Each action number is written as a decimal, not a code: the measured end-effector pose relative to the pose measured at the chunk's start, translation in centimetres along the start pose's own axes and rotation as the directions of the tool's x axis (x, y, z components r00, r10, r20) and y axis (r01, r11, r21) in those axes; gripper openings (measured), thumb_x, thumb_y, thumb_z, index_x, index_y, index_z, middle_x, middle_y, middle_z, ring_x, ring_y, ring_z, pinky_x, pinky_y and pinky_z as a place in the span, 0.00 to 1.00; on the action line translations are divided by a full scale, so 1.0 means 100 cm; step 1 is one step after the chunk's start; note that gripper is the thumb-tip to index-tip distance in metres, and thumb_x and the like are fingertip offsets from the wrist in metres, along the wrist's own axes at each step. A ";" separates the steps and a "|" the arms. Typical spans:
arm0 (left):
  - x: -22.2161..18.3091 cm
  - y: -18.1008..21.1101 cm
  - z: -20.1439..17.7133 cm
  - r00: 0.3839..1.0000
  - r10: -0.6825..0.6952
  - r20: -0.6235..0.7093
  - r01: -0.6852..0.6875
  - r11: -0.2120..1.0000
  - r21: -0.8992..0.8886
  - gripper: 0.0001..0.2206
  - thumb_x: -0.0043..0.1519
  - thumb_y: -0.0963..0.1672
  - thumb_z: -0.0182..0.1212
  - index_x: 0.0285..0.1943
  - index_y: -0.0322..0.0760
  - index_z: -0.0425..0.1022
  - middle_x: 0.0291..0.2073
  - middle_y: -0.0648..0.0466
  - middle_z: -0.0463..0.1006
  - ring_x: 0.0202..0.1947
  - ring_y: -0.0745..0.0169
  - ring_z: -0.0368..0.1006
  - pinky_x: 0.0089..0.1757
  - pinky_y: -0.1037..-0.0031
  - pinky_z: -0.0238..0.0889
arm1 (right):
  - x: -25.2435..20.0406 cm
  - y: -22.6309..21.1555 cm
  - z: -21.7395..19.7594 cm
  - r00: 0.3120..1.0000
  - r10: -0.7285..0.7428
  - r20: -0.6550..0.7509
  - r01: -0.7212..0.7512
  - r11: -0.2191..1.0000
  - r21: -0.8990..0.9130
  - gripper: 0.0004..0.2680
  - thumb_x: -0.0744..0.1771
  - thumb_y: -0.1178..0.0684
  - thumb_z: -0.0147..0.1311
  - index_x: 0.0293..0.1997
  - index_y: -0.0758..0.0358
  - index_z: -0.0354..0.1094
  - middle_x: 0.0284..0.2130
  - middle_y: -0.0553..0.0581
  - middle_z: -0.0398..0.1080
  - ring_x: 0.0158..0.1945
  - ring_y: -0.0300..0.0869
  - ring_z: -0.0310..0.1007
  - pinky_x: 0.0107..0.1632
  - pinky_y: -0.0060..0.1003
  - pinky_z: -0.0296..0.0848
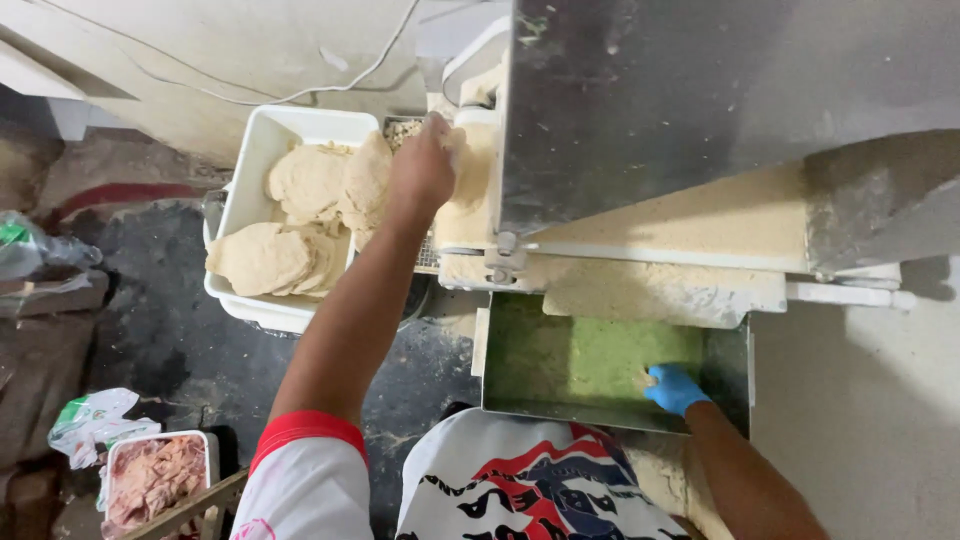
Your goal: Breading chicken pieces by dipping them in a liquid marinade and placing them into an industrial breading machine.
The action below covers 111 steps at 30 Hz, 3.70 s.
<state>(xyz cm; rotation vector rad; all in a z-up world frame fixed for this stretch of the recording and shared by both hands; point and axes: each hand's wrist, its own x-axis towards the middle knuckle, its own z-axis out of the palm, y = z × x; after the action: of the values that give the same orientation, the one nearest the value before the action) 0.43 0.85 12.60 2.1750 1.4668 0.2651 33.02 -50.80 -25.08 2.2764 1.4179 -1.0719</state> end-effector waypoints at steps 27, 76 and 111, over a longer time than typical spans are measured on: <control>0.024 -0.201 0.037 0.928 0.365 -0.073 -0.313 0.872 0.377 0.14 0.61 0.33 0.63 0.56 0.30 0.80 0.49 0.44 0.86 0.45 0.50 0.83 0.50 0.61 0.79 | -0.086 -0.089 -0.092 0.919 0.171 0.356 -0.277 0.921 0.274 0.25 0.66 0.37 0.59 0.73 0.45 0.64 0.74 0.50 0.63 0.73 0.47 0.67 0.73 0.38 0.65; -0.011 0.046 -0.061 0.992 -0.077 -0.101 0.085 0.993 0.077 0.07 0.77 0.40 0.47 0.58 0.39 0.72 0.26 0.56 0.72 0.20 0.69 0.60 0.22 0.79 0.57 | -0.035 0.010 -0.064 0.910 -0.155 0.386 0.122 0.987 0.108 0.07 0.65 0.46 0.61 0.38 0.47 0.65 0.34 0.51 0.67 0.37 0.39 0.67 0.40 0.35 0.63; -0.060 0.235 0.127 0.739 0.661 0.127 -0.673 0.726 0.140 0.18 0.71 0.42 0.49 0.62 0.56 0.81 0.55 0.63 0.85 0.42 0.65 0.83 0.45 0.72 0.79 | -0.081 -0.015 -0.078 0.971 -0.114 0.209 0.065 0.971 0.230 0.08 0.64 0.37 0.60 0.29 0.44 0.74 0.22 0.47 0.72 0.28 0.37 0.67 0.35 0.37 0.67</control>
<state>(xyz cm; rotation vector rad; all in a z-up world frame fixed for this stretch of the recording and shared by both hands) 22.51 -15.26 14.30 2.7677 0.6142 0.3035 33.24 -51.16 -13.69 2.1673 1.3825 -1.5305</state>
